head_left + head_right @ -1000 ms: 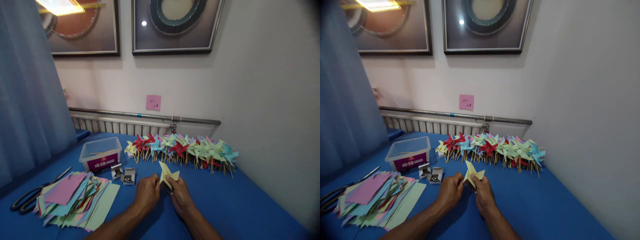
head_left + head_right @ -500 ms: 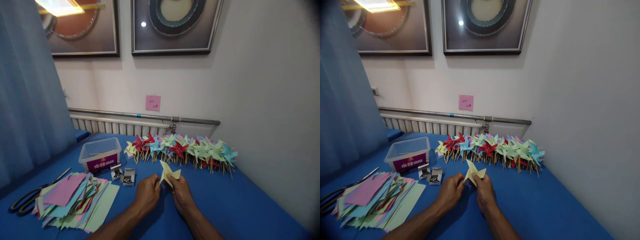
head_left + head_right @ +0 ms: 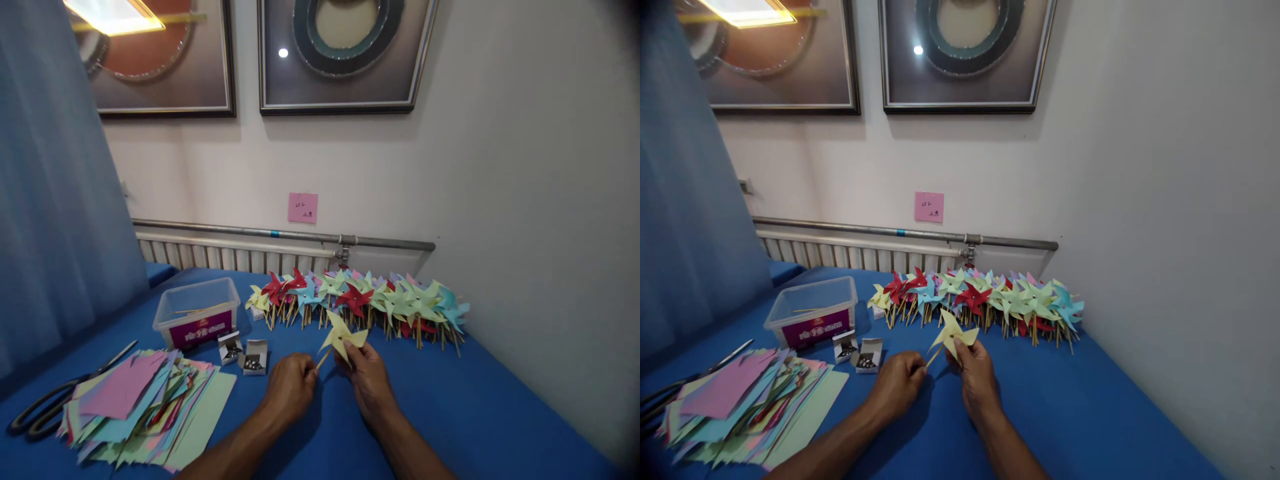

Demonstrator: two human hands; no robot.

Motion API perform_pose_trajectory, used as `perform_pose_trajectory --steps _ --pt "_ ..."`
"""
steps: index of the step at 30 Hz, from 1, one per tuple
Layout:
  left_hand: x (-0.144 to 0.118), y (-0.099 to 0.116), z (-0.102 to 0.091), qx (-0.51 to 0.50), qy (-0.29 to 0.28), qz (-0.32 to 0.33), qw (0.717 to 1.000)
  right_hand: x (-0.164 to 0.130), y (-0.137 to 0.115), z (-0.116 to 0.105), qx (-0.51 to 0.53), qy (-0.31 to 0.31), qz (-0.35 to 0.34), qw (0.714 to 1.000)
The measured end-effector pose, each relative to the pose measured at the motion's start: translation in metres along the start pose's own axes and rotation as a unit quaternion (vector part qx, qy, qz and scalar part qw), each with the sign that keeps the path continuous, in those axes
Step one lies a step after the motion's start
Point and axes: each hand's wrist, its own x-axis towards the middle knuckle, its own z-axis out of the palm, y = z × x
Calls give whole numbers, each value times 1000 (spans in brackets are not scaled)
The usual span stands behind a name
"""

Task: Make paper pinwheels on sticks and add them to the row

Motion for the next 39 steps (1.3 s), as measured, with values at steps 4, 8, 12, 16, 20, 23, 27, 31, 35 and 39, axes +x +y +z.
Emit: perform_pose_trajectory --steps 4,8,12,16,20,23,27,31,35,39 --pt "5 -2 -1 -36 11 -30 999 2 -1 -2 -9 -1 6 1000" --pt "7 -2 -1 -65 26 -49 996 6 1 -7 -44 18 3 999" --pt "7 -2 0 -106 34 -62 992 3 5 -6 -84 -24 0 996" --pt "8 -4 2 -144 32 -61 987 -7 6 2 -120 -88 -28 988" --pt "10 -6 6 -216 21 -68 974 -16 3 8 -160 -133 -37 978" --pt "13 -9 9 -260 20 -89 961 -12 0 4 -180 -72 -62 979" --pt "13 -11 13 -282 -3 -93 955 6 -7 -9 -171 55 -103 978" --pt "12 -10 14 -285 -32 -98 953 12 -12 -14 -160 49 -121 978" --pt "12 -10 14 -290 -27 -93 952 3 -8 -7 -183 6 -94 979" --pt "11 -9 15 -308 -21 -94 947 -10 -2 2 -194 -46 -57 978"
